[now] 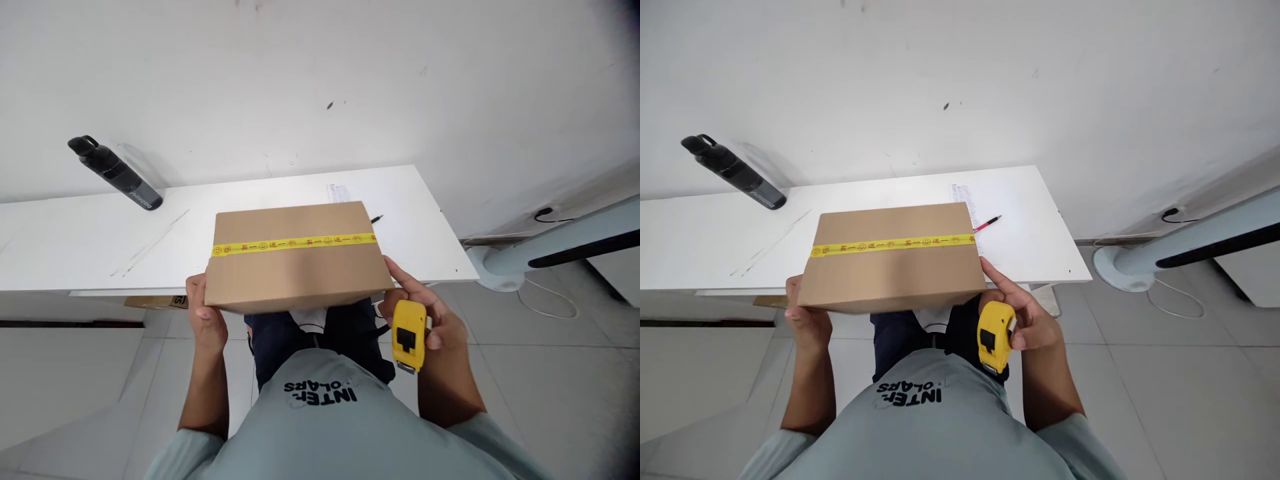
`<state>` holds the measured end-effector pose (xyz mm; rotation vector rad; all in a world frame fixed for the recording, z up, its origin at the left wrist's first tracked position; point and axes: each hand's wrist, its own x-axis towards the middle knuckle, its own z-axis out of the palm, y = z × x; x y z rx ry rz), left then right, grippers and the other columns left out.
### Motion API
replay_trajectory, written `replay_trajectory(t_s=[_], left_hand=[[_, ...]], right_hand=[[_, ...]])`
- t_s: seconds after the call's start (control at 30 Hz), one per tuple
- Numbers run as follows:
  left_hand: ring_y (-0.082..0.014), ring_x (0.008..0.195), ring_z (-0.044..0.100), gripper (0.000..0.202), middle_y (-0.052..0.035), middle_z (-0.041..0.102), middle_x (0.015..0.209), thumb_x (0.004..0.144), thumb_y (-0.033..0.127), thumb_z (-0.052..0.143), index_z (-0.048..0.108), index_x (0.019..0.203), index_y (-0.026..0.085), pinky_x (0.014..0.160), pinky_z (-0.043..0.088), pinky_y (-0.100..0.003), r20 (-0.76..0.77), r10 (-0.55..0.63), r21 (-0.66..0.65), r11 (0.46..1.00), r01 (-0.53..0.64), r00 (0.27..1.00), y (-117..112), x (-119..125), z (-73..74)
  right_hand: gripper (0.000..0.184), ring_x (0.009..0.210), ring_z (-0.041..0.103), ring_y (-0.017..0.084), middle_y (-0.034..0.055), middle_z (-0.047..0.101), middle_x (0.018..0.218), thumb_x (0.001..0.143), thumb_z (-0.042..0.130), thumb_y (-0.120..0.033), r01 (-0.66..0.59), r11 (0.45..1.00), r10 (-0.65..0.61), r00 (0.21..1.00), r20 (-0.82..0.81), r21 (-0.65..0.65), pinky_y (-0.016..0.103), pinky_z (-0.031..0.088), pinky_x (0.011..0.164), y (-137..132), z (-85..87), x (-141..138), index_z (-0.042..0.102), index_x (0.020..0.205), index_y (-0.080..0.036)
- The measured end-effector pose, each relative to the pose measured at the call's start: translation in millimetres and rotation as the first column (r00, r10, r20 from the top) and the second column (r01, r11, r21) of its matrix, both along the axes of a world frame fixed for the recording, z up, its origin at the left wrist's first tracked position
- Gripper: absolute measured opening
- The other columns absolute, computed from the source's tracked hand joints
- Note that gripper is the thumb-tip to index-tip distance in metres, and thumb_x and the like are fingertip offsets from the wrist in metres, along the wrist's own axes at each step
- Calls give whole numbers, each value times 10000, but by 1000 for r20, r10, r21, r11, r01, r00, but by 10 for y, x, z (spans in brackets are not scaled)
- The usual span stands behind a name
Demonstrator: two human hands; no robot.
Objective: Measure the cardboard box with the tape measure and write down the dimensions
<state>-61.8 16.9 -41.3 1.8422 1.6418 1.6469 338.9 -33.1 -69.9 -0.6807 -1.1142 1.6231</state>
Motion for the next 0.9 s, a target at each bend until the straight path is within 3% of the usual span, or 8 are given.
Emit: replay_trajectory(t_s=[0.1, 0.33, 0.43, 0.47, 0.53, 0.63, 0.77, 0.9], left_hand=[[-256, 1039, 586, 766, -85, 613, 1060, 964, 829, 349, 723, 1250, 224, 908, 518, -402, -31, -55, 93, 994, 57, 998, 84, 12, 27], [-264, 1193, 611, 633, -121, 634, 1238, 1036, 692, 377, 654, 1343, 214, 1012, 512, -408, 37, 10, 34, 999, -11, 999, 247, 149, -54], [-271, 1292, 584, 593, -131, 575, 1376, 1056, 644, 357, 557, 1464, 263, 1045, 521, -435, 64, 127, 305, 942, -141, 990, 116, 356, 55], [-264, 1257, 607, 589, -115, 600, 1336, 1046, 660, 366, 564, 1456, 287, 1033, 535, -438, -5, 113, 439, 893, -99, 994, 48, 446, 115], [-244, 1126, 668, 559, -72, 679, 1170, 998, 720, 433, 657, 1327, 328, 1024, 559, -441, -282, -10, 591, 785, 182, 959, -93, 644, 248], [-191, 1014, 714, 339, -11, 732, 988, 930, 655, 653, 748, 995, 336, 1071, 565, -408, -596, -206, 513, 646, 565, 776, -251, 921, 398], [-129, 968, 744, 65, 27, 750, 906, 899, 324, 781, 738, 853, 307, 1017, 603, -319, -593, -291, 490, 610, 623, 751, -289, 1063, 448], [-152, 1020, 766, 148, 8, 801, 972, 889, 178, 735, 738, 975, 299, 983, 620, -342, -574, -307, 462, 644, 610, 759, -226, 986, 441]], right_hand=[[1193, 512, 500, 148, -15, 667, 771, 625, 915, -572, -6, 1000, 7, 999, -46, 26, 295, 459, 502, 45, 28, -36, 355, 1656, -358], [1011, 592, 607, 158, -18, 665, 805, 680, 910, -481, 28, 994, -25, 999, -28, 106, 256, 507, 501, 263, 206, -125, 470, 1587, -392], [896, 634, 634, 162, -9, 671, 829, 704, 910, -465, 223, 962, -223, 975, -14, 161, 253, 537, 526, 237, 334, -159, 555, 1522, -376], [850, 652, 639, 161, -4, 679, 855, 718, 906, -457, 296, 934, -299, 954, -16, 197, 252, 545, 538, 209, 380, -185, 579, 1498, -376], [738, 713, 664, 166, 13, 708, 938, 748, 898, -426, 418, 864, -438, 899, 11, 279, 262, 571, 590, 140, 472, -273, 633, 1436, -385], [564, 829, 716, 209, 46, 750, 1051, 785, 883, -431, 484, 785, -566, 814, 131, 387, 317, 608, 690, 45, 591, -462, 708, 1318, -383], [527, 803, 734, 230, 62, 785, 1042, 775, 883, -485, 328, 836, -463, 852, 244, 441, 343, 617, 664, 0, 674, -644, 747, 1266, -352], [523, 870, 769, 227, 77, 804, 1098, 748, 917, -457, 281, 857, -399, 892, 214, 431, 318, 641, 712, 3, 679, -659, 779, 1235, -321]])
